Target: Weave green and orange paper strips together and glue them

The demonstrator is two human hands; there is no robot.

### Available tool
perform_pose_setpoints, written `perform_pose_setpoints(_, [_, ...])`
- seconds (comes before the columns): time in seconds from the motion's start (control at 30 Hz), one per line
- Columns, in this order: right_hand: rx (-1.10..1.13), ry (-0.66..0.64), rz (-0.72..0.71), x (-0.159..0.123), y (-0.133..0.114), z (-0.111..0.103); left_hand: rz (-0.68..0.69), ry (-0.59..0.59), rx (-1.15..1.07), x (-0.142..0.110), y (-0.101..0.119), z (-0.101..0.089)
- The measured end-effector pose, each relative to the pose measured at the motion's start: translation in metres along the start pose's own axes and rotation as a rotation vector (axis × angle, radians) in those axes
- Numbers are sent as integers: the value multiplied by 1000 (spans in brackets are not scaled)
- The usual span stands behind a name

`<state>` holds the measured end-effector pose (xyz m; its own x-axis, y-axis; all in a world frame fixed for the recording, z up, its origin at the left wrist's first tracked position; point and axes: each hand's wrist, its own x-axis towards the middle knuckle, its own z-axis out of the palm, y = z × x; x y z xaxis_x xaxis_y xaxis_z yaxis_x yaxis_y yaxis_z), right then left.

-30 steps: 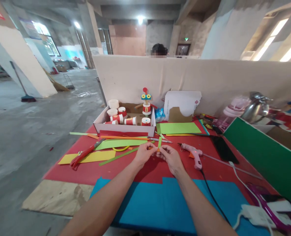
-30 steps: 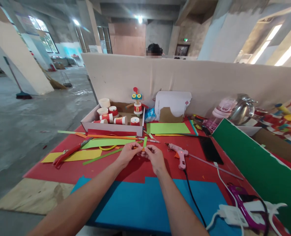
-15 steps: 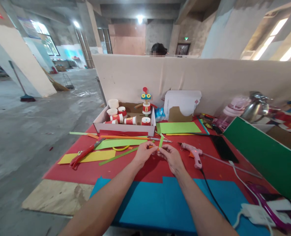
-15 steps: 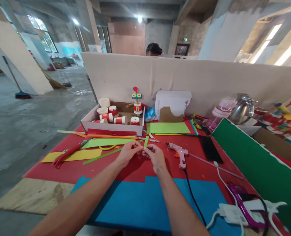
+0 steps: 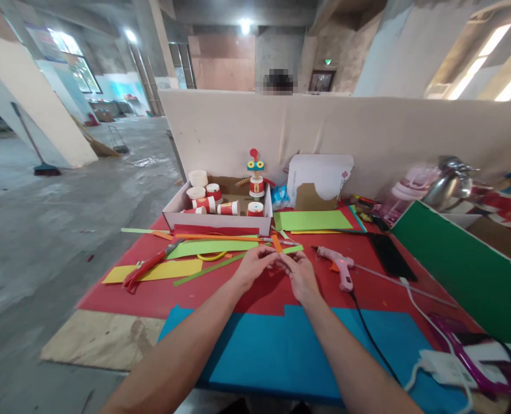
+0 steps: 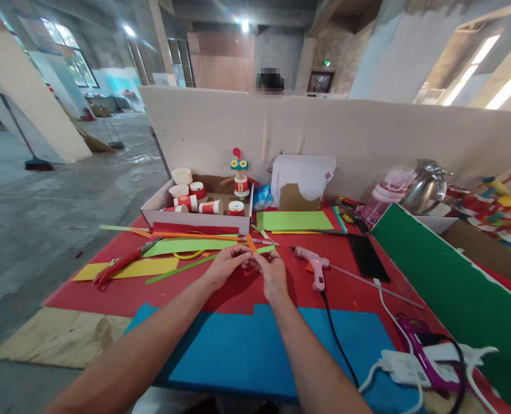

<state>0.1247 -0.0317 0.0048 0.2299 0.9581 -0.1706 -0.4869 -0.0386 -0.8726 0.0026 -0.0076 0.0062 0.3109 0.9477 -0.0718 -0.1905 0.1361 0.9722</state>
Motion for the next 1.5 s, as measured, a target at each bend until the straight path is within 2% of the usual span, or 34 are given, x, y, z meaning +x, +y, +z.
perform_pose_setpoints(0.17, [-53, 3, -48, 2, 6, -1, 10, 36, 8, 0, -4, 1])
perform_pose_setpoints(0.3, [-140, -43, -75, 2, 9, -2, 22, 75, -21, -1, -2, 1])
perform_pose_setpoints(0.43, [-163, -108, -31, 1, 6, -3, 43, 118, 25, -1, 0, -1])
perform_pose_setpoints(0.6, [-141, -115, 32, 1, 0, -4, -2, 118, 38, 0, 1, -1])
perform_pose_setpoints(0.87, [-113, -57, -46, 1, 3, 2, -47, 45, -114, -1, 1, 0])
perform_pose_setpoints(1.0, [-135, -89, -41, 0, 2, 0, -29, 76, -81, 0, 0, -1])
perform_pose_setpoints(1.23, [-265, -51, -88, 1, 3, -2, -6, 86, -39, -1, 1, -1])
perform_pose_setpoints(1.33, [-223, -67, -52, 0, 0, -2, 1, 100, -31, -1, 2, -1])
perform_pose_setpoints(1.5, [-11, -112, 74, 3, -2, -6, -13, 102, -105, -1, 5, -1])
